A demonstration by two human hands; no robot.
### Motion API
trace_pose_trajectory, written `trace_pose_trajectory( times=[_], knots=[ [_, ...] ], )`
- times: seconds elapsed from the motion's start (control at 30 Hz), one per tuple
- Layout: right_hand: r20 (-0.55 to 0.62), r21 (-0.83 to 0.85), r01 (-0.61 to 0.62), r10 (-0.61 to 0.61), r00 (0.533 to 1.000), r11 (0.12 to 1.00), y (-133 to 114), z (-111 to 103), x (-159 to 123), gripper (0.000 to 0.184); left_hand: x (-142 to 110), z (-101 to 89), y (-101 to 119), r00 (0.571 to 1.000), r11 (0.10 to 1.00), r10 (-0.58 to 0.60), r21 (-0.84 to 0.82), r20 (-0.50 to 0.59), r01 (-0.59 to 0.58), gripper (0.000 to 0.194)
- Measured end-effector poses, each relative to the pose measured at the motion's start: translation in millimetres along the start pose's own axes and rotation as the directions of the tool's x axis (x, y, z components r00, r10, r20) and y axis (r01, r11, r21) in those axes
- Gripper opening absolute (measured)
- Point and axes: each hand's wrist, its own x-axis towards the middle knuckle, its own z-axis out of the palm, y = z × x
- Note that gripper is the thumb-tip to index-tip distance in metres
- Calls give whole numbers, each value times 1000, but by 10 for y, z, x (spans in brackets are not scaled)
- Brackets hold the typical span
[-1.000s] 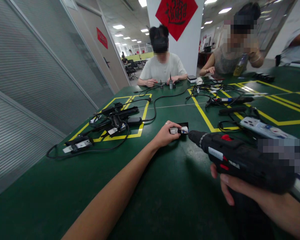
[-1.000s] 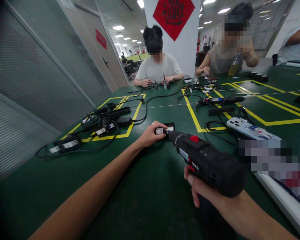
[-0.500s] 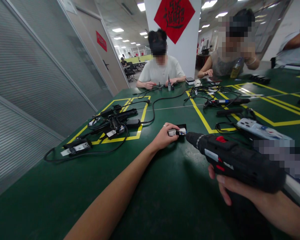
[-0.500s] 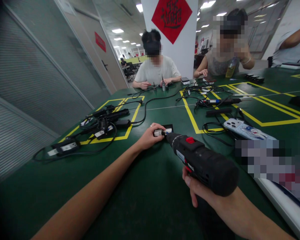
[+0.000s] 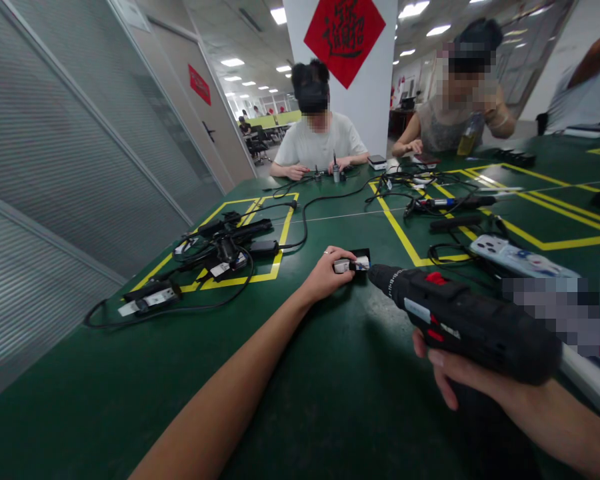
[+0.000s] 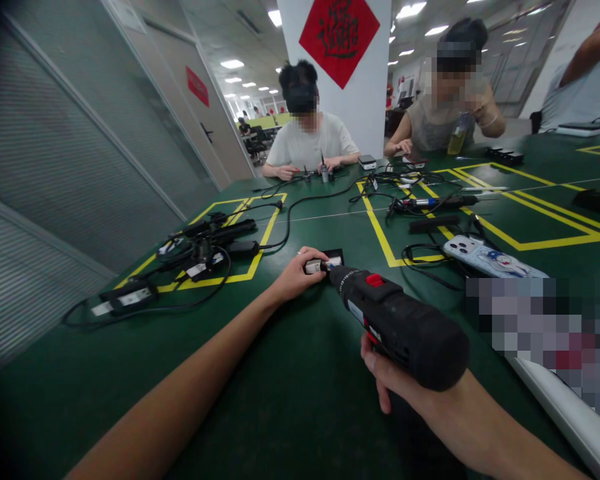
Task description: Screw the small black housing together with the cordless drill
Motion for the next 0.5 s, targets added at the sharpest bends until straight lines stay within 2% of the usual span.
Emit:
trace_pose_trajectory(
  times=[0.1, 0.2, 0.3, 0.4, 0.5],
  knots=[
    [9, 11, -42, 42, 999, 999, 57, -21, -19, 22, -2, -3, 9, 1000, 1000, -7, 2, 2, 7, 31],
    [18, 15, -17, 17, 1000, 1000, 102, -23, 2, 20, -10, -6, 29, 1000, 1000, -12, 6, 1, 12, 31],
    [1, 26, -3, 3, 1000, 1000, 68, 0, 37, 21, -14, -8, 46, 1000, 1000, -7, 2, 0, 7, 31],
    [-3, 47, -50, 50, 999, 998, 0, 11, 32, 27, -13, -11, 53, 1000, 1000, -5, -2, 0, 5, 31],
    [23, -32, -72, 73, 997, 997, -14, -9, -5, 27, -11, -16, 59, 1000, 1000, -21, -13, 7, 21, 31]
  ],
)
